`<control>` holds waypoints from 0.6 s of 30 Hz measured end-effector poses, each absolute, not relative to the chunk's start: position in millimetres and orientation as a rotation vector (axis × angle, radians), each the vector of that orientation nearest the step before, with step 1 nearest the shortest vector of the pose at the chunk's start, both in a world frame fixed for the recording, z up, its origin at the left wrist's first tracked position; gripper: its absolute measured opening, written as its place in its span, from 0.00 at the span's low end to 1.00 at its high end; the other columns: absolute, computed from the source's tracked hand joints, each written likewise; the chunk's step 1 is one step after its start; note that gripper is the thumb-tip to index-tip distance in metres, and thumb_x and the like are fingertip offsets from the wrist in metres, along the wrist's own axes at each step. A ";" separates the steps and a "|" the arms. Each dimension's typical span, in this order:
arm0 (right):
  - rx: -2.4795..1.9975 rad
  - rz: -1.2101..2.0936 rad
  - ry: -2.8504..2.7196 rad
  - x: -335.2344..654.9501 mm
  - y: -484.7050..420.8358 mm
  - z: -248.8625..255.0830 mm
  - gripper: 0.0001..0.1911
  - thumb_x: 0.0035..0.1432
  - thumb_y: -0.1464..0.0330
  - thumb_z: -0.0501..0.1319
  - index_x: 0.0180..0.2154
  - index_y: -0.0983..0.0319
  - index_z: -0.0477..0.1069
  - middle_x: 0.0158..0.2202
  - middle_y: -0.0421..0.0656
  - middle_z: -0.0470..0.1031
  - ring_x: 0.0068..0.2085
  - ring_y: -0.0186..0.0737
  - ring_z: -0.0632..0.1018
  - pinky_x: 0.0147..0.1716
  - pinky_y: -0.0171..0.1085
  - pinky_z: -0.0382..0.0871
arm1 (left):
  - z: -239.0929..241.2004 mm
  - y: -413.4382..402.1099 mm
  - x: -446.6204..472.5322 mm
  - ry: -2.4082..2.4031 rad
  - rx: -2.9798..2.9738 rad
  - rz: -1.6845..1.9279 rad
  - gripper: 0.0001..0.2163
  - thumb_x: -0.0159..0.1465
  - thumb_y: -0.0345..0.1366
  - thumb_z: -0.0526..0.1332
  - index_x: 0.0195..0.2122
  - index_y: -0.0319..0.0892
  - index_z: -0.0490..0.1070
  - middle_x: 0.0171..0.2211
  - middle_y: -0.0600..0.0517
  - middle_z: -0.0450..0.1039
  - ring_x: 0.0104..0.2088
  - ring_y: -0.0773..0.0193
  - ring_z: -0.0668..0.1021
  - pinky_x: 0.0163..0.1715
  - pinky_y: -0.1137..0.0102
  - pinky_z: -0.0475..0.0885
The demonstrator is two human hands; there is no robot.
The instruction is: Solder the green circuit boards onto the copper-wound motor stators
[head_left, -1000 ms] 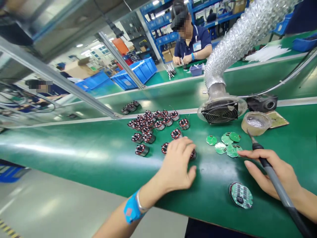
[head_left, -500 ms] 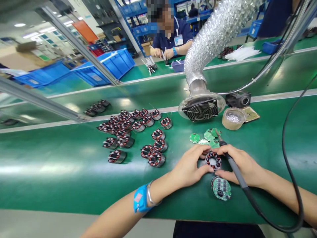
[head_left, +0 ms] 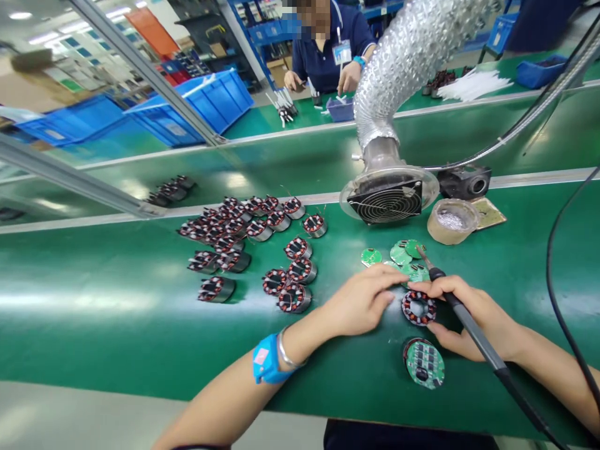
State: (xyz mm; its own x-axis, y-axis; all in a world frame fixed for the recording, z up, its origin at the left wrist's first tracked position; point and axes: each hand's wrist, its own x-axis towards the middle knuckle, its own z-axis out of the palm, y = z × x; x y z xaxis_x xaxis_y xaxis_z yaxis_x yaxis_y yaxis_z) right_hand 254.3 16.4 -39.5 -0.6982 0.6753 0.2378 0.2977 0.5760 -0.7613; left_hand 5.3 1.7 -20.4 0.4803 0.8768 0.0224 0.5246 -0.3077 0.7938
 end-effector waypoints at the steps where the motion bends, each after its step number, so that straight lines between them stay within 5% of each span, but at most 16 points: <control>1: -0.771 0.968 -2.300 254.5 16.7 -40.4 0.24 0.53 0.74 0.61 0.50 0.55 0.56 0.55 0.48 0.73 0.53 0.41 0.77 0.49 0.36 0.74 | -22.7 1.4 11.3 1.166 2.117 0.553 0.14 0.65 0.31 0.55 0.50 0.40 0.71 0.51 0.43 0.70 0.46 0.58 0.75 0.47 0.62 0.73; 5: -0.737 0.926 -2.335 254.2 16.9 -40.7 0.25 0.54 0.72 0.64 0.51 0.55 0.57 0.55 0.48 0.73 0.53 0.41 0.77 0.49 0.36 0.74 | -24.0 -2.3 19.3 1.297 2.262 0.418 0.08 0.66 0.32 0.55 0.37 0.40 0.75 0.40 0.46 0.73 0.39 0.59 0.75 0.38 0.66 0.72; 9: -0.774 0.945 -2.306 252.4 17.7 -38.5 0.24 0.53 0.71 0.66 0.48 0.54 0.58 0.52 0.46 0.75 0.48 0.39 0.80 0.46 0.36 0.75 | -15.9 -4.5 1.1 1.361 1.866 0.661 0.08 0.62 0.35 0.60 0.26 0.39 0.72 0.26 0.52 0.69 0.27 0.66 0.71 0.29 0.71 0.67; 13: -0.933 0.935 -2.077 249.8 20.2 -37.5 0.25 0.49 0.68 0.69 0.45 0.55 0.59 0.48 0.44 0.78 0.47 0.42 0.81 0.46 0.39 0.76 | -14.1 -7.4 -7.5 1.214 1.292 0.718 0.15 0.57 0.47 0.63 0.31 0.38 0.69 0.22 0.55 0.66 0.19 0.71 0.66 0.19 0.74 0.63; 18: -1.106 0.941 -1.850 239.3 13.5 -37.1 0.28 0.46 0.59 0.73 0.43 0.55 0.60 0.46 0.45 0.79 0.46 0.47 0.81 0.45 0.44 0.78 | -14.9 -21.1 22.9 1.380 1.545 0.619 0.23 0.44 0.51 0.74 0.27 0.39 0.67 0.19 0.58 0.65 0.20 0.71 0.66 0.21 0.75 0.60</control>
State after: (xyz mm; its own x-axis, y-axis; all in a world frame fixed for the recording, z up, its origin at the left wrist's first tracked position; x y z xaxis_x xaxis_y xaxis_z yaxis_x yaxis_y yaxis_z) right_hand 239.3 13.5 -37.1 -0.3270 0.9145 0.2382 0.3462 0.3504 -0.8703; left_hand 22.9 -21.1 -14.9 0.2379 0.9480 -0.2112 0.4723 0.0771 0.8781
